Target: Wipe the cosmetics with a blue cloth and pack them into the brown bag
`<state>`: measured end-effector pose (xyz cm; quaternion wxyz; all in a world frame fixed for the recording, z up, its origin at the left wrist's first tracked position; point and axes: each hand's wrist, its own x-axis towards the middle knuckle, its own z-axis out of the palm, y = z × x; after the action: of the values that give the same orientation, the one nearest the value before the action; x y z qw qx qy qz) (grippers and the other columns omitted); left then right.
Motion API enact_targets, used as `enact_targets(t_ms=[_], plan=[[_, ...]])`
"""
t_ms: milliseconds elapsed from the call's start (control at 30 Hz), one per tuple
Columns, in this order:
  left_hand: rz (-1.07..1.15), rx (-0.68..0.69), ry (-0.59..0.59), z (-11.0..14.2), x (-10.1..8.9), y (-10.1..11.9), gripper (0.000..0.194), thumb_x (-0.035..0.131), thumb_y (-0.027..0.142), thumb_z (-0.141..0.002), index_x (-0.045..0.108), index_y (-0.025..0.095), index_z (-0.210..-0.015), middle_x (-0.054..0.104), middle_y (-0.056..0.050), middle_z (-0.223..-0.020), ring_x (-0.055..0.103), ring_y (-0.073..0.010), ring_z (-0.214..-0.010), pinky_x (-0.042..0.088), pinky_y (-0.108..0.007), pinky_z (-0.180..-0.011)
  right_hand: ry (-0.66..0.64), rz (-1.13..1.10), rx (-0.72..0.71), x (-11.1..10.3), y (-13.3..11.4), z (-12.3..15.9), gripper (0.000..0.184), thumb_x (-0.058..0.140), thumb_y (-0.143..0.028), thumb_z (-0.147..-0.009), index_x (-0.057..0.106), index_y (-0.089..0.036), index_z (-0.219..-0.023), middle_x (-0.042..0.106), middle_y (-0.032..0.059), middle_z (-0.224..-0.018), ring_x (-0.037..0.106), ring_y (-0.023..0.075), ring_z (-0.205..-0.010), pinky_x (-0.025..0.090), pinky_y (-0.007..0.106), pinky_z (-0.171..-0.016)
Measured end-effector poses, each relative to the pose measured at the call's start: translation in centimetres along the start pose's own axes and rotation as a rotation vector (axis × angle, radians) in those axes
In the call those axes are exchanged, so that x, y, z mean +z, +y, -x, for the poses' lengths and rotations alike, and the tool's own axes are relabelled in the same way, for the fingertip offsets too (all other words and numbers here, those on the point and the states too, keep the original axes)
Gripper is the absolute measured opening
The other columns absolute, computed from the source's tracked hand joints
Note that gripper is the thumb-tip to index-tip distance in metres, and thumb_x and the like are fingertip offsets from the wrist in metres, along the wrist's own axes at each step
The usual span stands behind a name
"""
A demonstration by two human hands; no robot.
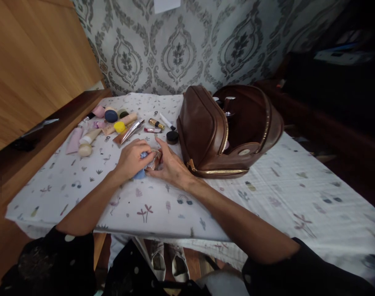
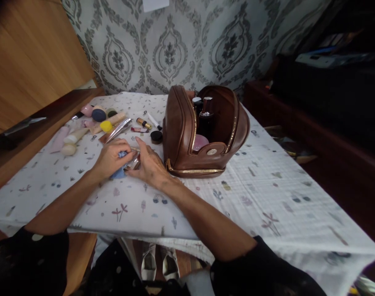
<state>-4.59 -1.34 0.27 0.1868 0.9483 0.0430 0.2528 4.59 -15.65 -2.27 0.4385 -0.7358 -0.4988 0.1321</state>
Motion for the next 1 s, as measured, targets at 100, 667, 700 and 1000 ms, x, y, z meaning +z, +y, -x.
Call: enact_targets(t_ms=[100,667,700,1000], plan=[[-0.019,-0.082,0.033,-0.1,0.1,-0.5,0.018,0.058,0.024,-0.086,0.058,0.02,-0.068,0.058,-0.001,-0.077,0.056,-0.0185,-0.079,0.044,-0.032,-0.075,-0.008,0.019,-0.008,0.0,0.0,0.1,0.101,0.082,-0.03,-0.07,0.027,-0.016,-0.153,0.059,0.0131,-0.115,0.061,0.0264,-0.102,0.05,0.044,-0.092],[-0.06,-0.114,0.021,-0.1,0.1,-0.8,0.009,0.057,0.026,-0.087,0.061,0.022,-0.08,0.064,-0.003,-0.086,0.059,-0.0229,-0.089,0.046,-0.037,-0.082,-0.05,0.136,-0.033,-0.3,-0.5,0.0,0.074,0.077,-0.028,-0.076,0.046,-0.015,-0.142,0.054,0.011,-0.109,0.056,0.0256,-0.099,0.048,0.043,-0.092],[-0.068,-0.118,0.024,-0.1,0.1,-0.8,0.008,0.057,0.026,-0.087,0.061,0.022,-0.081,0.065,-0.003,-0.087,0.059,-0.0232,-0.089,0.046,-0.037,-0.082,-0.049,0.134,-0.036,-0.3,-0.5,0.0,0.074,0.077,-0.028,-0.077,0.046,-0.014,-0.142,0.054,0.0108,-0.109,0.056,0.0256,-0.099,0.048,0.043,-0.092],[-0.026,-0.18,-0.002,0.0,0.1,-1.3,0.012,0.056,0.028,-0.088,0.064,0.02,-0.088,0.069,-0.002,-0.086,0.059,-0.0197,-0.074,0.044,-0.032,-0.07,-0.054,0.191,-0.076,0.0,0.0,0.2,0.085,0.081,-0.034,-0.073,0.039,-0.026,-0.147,0.052,0.0094,-0.114,0.056,0.0291,-0.106,0.046,0.047,-0.094]])
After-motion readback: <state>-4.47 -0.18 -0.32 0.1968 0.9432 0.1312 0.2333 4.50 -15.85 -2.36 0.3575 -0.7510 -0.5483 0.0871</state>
